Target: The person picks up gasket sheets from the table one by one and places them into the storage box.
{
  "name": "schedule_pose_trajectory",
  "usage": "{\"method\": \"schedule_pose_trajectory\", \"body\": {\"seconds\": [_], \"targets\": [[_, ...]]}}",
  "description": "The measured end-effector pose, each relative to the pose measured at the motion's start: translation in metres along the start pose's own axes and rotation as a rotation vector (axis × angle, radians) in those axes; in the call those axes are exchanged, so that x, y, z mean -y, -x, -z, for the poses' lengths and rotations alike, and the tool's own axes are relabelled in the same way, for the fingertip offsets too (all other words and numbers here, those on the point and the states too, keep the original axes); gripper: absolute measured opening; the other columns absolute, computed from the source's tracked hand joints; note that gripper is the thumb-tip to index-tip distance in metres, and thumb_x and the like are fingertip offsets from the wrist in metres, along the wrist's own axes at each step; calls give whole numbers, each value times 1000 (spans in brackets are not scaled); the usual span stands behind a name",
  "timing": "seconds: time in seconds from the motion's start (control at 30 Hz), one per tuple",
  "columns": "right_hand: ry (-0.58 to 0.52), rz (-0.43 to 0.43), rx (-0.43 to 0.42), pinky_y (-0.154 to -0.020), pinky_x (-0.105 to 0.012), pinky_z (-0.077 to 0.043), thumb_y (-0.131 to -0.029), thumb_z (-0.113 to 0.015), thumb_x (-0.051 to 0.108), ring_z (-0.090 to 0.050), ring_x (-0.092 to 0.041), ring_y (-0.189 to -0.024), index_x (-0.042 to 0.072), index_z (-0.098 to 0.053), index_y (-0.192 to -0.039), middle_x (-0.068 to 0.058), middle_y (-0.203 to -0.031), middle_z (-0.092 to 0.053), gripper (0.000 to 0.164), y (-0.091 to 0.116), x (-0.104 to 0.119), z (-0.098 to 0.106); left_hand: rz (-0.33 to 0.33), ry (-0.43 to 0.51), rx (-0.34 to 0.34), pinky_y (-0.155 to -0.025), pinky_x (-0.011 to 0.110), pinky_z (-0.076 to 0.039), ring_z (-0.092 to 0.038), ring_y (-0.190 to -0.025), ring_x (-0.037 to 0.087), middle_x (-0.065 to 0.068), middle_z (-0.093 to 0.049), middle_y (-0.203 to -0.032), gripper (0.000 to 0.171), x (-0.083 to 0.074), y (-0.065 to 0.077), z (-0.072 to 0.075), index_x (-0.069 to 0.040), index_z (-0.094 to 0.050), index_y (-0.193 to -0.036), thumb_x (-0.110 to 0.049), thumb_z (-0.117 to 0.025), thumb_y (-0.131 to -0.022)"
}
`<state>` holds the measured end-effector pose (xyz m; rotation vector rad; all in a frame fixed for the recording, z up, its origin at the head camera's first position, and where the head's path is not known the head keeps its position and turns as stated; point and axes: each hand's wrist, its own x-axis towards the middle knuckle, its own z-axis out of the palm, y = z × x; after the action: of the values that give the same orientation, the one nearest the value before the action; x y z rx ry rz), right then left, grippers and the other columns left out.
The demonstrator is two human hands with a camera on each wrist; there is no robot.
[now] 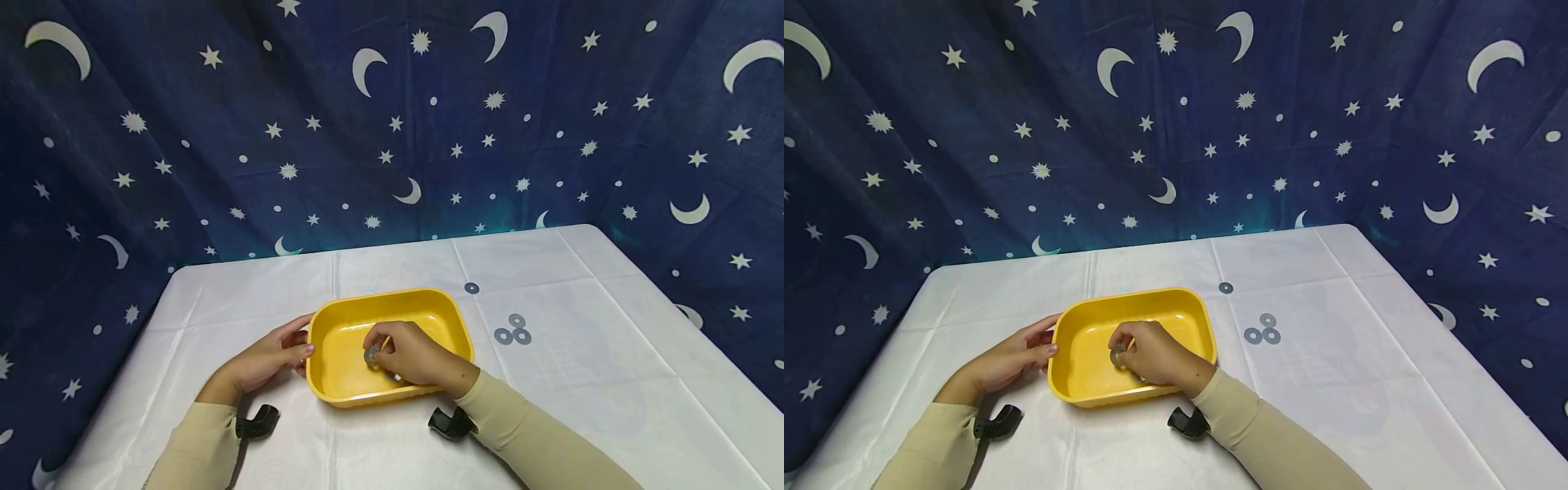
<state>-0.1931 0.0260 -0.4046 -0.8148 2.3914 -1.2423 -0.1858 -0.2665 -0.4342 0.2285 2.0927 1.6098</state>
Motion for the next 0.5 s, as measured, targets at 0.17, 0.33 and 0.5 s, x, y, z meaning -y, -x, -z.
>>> {"method": "schedule_pose_trajectory", "body": {"seconds": [0.17,0.33,0.5], "targets": [[-10,-26,46,-52,-20,-48,-89,-68,0,-54,-8,-55,7,-69,-99,-3,-87,-63,13,-1,-3,-2,-8,4,6,-79,30,-58,-63,-91,22,26,-51,-136,72,-1,1,-1,-13,-23,-159,-21,-62,-99],[43,-20,68,-60,-19,-47,-89,-67,-1,-55,-9,-65,6,-71,-100,-5,-87,-68,14,-2,-6,-2,-24,6,12,-79,30,-58,-62,-90,21,29,-49,-138,73,0,2,-1,-11,-21,-159,-21,-61,-99],[104,-2,74,-66,-19,-47,-87,-69,0,-55,-9,-73,9,-72,-99,-3,-90,-69,15,-2,-6,-1,-11,9,6,-79,30,-58,-63,-91,22,27,-49,-138,73,-1,1,-1,-12,-22,-159,-20,-62,-99]]}}
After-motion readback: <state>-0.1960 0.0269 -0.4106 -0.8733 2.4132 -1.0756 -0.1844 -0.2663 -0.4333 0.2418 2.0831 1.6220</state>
